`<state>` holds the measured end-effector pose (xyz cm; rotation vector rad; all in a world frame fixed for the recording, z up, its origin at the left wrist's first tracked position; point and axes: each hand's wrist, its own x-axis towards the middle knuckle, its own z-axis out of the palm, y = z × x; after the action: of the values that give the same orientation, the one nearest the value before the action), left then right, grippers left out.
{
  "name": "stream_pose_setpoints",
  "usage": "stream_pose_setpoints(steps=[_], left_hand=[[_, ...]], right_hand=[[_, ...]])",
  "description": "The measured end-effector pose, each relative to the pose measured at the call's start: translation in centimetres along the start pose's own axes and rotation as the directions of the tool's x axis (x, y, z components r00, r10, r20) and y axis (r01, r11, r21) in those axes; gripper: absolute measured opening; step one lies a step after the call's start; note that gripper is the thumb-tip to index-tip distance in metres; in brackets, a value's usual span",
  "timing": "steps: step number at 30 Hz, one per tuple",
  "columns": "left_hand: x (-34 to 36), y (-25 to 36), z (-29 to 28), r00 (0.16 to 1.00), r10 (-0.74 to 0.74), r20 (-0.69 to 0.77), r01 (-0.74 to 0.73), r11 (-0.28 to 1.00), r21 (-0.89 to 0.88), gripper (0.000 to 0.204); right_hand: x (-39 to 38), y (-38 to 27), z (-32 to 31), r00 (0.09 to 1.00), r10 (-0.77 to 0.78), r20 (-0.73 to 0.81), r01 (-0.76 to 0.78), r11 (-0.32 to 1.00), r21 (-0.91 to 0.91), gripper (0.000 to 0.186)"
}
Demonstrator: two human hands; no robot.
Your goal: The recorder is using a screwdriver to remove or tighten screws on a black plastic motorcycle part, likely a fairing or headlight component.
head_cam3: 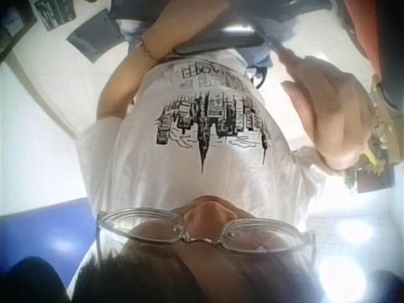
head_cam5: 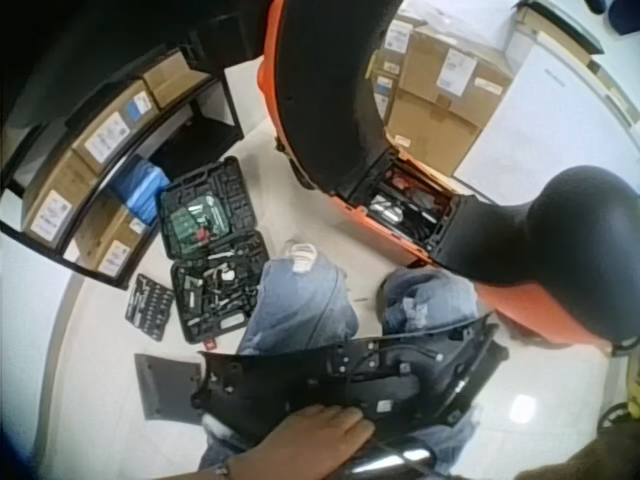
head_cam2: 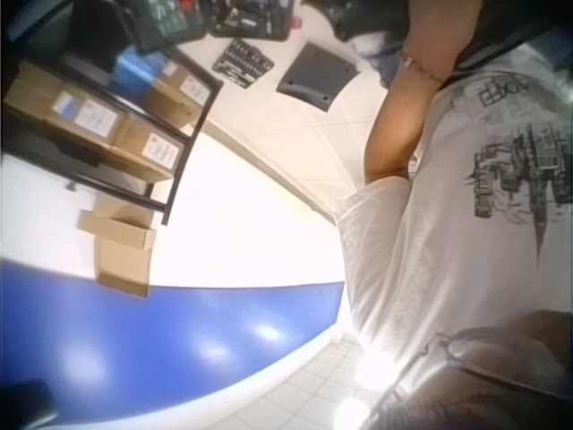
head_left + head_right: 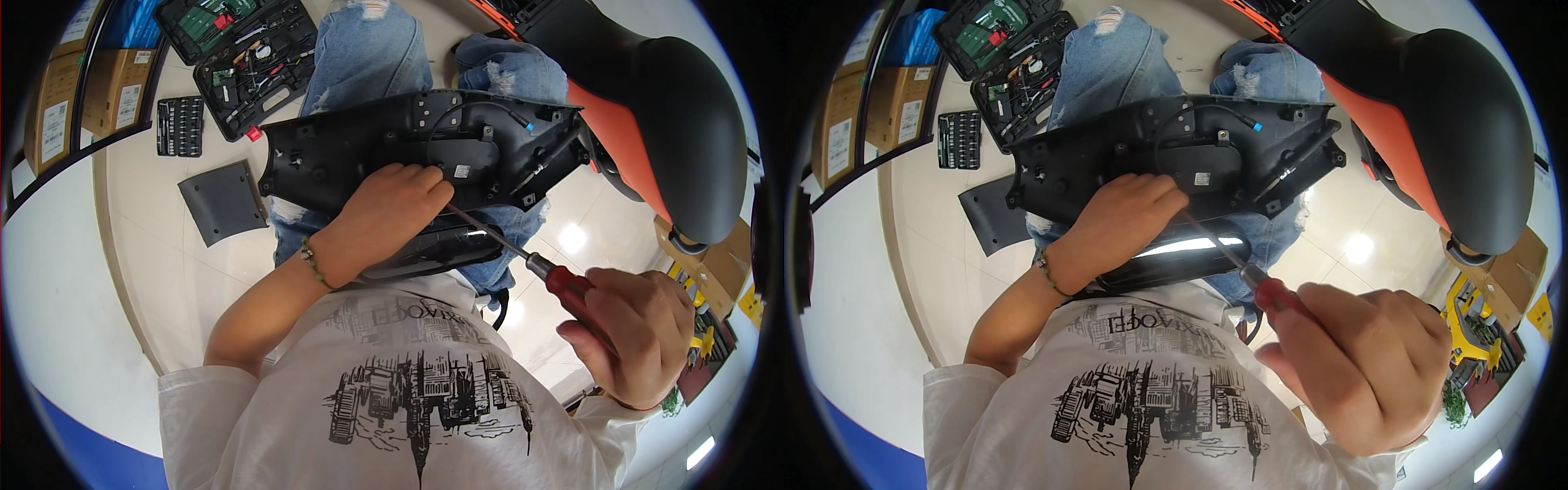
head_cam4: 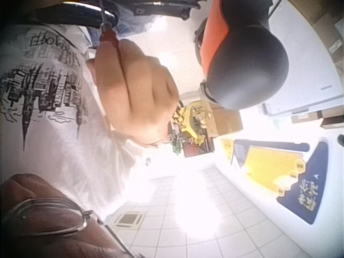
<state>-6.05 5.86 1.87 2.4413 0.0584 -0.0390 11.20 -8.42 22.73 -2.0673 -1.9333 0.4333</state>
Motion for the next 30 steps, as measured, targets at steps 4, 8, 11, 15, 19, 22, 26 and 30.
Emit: stream_pose_setpoints(steps=[4, 8, 11, 15, 19, 22, 26, 30], left_hand=[[0.1, 0.0, -0.1, 1.000, 0.012, 0.008, -0.012, 1.000, 0.005, 0.014], [0.3, -0.1, -0.3, 0.999, 0.045, 0.013, -0.045, 0.999, -0.021, 0.014], [0.6, -0.3, -0.6, 0.995, 0.086, 0.047, -0.086, 0.996, 0.003, 0.014], [1.0, -0.5, -0.5, 0.993, 0.116, 0.034, -0.116, 0.993, 0.014, 0.009], [0.8, -0.5, -1.0, 0.995, 0.060, 0.084, -0.059, 0.998, -0.012, 0.010], [0.6, -0.4, -1.0, 0.995, 0.076, 0.056, -0.077, 0.997, 0.010, 0.011], [0.6, -0.5, -1.1, 0.997, 0.051, 0.063, -0.052, 0.999, 0.009, 0.012], [0.1, -0.2, -3.2, 0.997, -0.080, -0.020, 0.076, 0.983, -0.167, 0.016]], right_hand=[[-1.2, 0.6, -0.9, 0.998, -0.022, -0.053, 0.025, 0.998, 0.060, 0.035], [-3.4, 1.6, -2.4, 0.997, 0.072, -0.040, -0.067, 0.990, 0.124, 0.040], [-5.0, 2.0, -1.3, 0.959, 0.190, -0.210, -0.171, 0.980, 0.105, 0.041], [-5.6, 2.2, -0.1, 0.938, 0.237, -0.253, -0.218, 0.971, 0.100, 0.041], [-6.6, 2.4, 1.0, 0.886, 0.313, -0.343, -0.261, 0.947, 0.189, 0.041], [-6.8, 2.6, 1.7, 0.867, 0.337, -0.368, -0.264, 0.936, 0.234, 0.040], [-6.8, 3.0, 1.8, 0.879, 0.323, -0.351, -0.244, 0.937, 0.251, 0.039], [-7.0, 3.5, 2.3, 0.871, 0.330, -0.365, -0.242, 0.933, 0.267, 0.040]])
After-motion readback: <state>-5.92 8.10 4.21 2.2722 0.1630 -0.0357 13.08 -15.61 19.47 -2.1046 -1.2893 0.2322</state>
